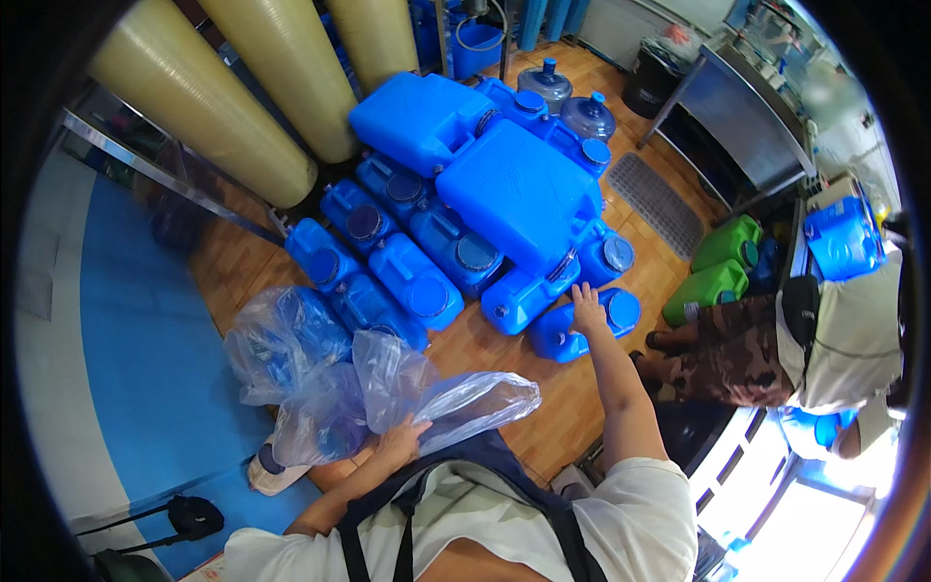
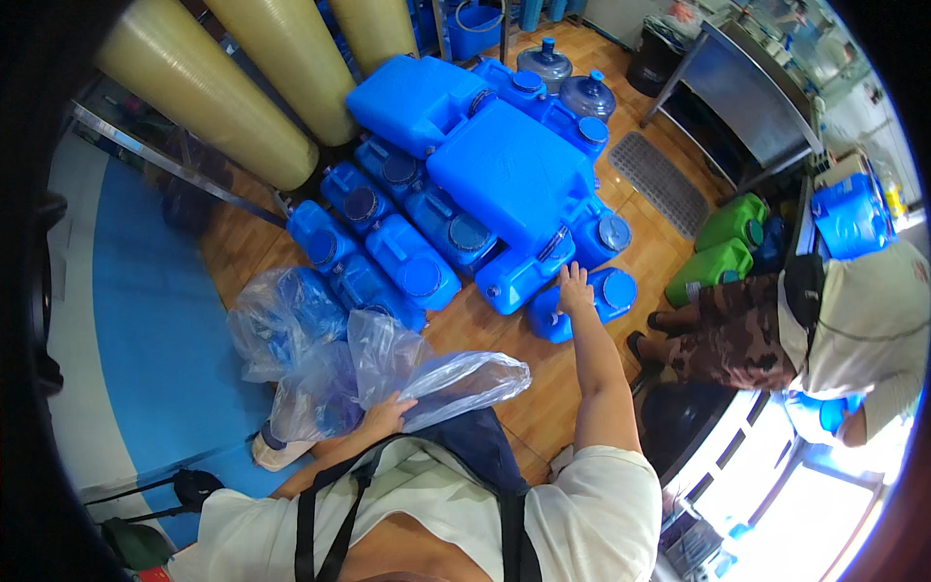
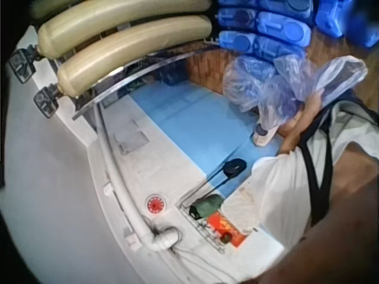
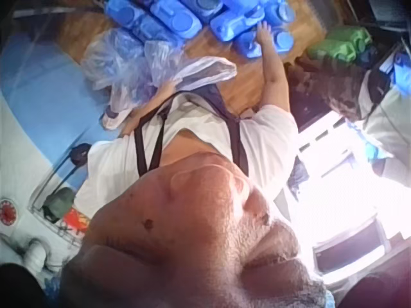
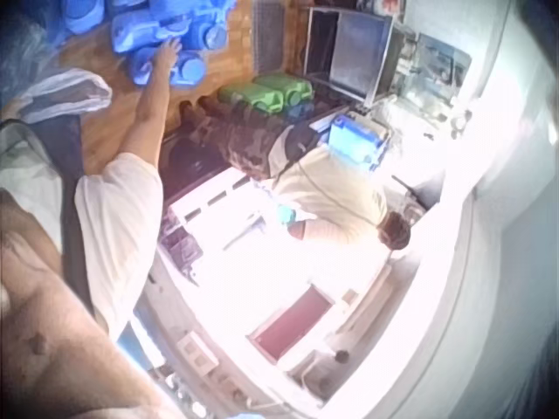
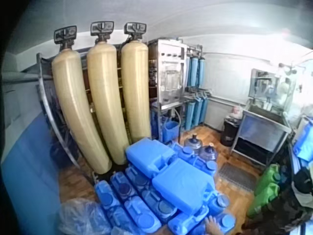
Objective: The person repeatedly picks up blue and purple plastic jerrycans, places each into a clear plastic bag, and sets the bagged container down. The process is repeated for multiple containers in a room filled with stacked jerrycans and water filtration equipment.
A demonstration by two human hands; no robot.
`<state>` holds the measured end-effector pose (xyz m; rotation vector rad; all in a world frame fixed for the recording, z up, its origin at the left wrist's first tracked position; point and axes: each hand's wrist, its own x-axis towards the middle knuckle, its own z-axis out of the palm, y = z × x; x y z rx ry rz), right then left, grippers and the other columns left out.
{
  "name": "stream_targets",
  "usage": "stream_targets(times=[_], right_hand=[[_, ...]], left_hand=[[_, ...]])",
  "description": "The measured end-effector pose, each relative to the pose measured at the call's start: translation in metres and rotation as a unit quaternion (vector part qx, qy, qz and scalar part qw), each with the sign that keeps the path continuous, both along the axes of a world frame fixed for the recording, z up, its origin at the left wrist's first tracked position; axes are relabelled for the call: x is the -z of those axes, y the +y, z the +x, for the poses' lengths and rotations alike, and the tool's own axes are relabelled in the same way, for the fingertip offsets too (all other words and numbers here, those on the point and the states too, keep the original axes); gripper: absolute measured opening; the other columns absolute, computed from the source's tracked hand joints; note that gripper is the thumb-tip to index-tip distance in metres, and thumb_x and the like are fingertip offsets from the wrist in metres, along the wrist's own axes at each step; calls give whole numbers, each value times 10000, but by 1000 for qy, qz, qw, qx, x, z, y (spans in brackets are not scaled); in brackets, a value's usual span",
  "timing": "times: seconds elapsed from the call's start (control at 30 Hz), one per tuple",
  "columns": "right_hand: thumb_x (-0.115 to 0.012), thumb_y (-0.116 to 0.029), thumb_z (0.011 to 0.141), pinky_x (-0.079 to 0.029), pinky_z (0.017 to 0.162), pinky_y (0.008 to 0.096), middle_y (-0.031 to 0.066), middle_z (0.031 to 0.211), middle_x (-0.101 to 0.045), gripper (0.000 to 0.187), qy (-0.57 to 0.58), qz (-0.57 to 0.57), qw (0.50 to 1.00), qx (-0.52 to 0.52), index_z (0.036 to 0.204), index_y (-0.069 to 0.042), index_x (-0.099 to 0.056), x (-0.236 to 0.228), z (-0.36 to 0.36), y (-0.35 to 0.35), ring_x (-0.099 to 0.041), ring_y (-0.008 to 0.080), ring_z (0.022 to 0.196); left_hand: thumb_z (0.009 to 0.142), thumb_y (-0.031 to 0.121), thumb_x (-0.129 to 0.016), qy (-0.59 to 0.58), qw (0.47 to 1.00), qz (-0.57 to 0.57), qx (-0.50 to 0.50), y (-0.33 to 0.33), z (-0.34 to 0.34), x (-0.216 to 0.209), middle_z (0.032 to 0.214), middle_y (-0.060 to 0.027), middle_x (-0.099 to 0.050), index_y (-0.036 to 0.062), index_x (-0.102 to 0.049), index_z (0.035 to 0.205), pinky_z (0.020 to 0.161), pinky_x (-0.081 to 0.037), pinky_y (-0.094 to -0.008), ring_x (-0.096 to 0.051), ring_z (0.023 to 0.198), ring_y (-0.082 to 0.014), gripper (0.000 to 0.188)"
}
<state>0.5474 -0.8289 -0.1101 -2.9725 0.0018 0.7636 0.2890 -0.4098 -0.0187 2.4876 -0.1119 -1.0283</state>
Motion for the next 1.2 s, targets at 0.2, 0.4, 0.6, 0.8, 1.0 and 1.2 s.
stream_targets(times=[0.2,0.4,0.6,0.8,1.0,1.2], right_hand=[[-916,-237,466,-357,1028,513,154,1546,-32,1343,28,-86,996,15,1477,-96,-43,18,106,-5,-123,353,1413],[-927,-260,437,-317,1031,550,154,1549,60,1359,49,-193,980,-29,1492,-188,-73,11,148,3,-42,339,1428],[-804,-665,397,-211,1084,566,195,1473,-246,1310,6,-137,976,-170,1404,-15,-276,39,134,1,-155,358,1395],[-605,-836,500,-210,1079,549,210,1302,-476,1157,5,1,993,-120,1284,0,-450,41,81,33,-374,362,1275],[-560,-849,551,-410,906,478,209,1004,-623,942,-79,56,994,-43,957,-2,-635,43,36,73,-589,353,981],[-627,-798,543,-452,516,448,156,553,-592,710,-310,65,948,5,499,-92,-562,-39,44,83,-595,357,545]], left_hand=[[760,52,-553,-7,999,-8,-37,-11,4,-3,1321,-227,-439,197,-550,1255,857,-470,-467,-554,1043,-428,516],[775,87,-530,-13,997,23,-67,-25,5,9,1289,-239,-461,197,-541,1260,850,-475,-482,-565,1016,-434,497],[784,83,-511,40,994,17,-100,-30,12,6,1348,-254,-413,202,-533,1268,859,-476,-485,-568,1012,-444,500],[782,72,-510,-19,992,-8,-128,-29,5,8,1280,-238,-479,187,-548,1247,835,-484,-476,-581,973,-443,480],[768,34,-524,14,989,-42,-140,-28,10,-13,1328,-267,-434,160,-554,1239,848,-477,-481,-572,1003,-451,489],[756,18,-530,-35,989,19,-141,-17,-7,-11,1335,-323,-385,166,-547,1260,861,-472,-488,-572,1010,-455,525]])
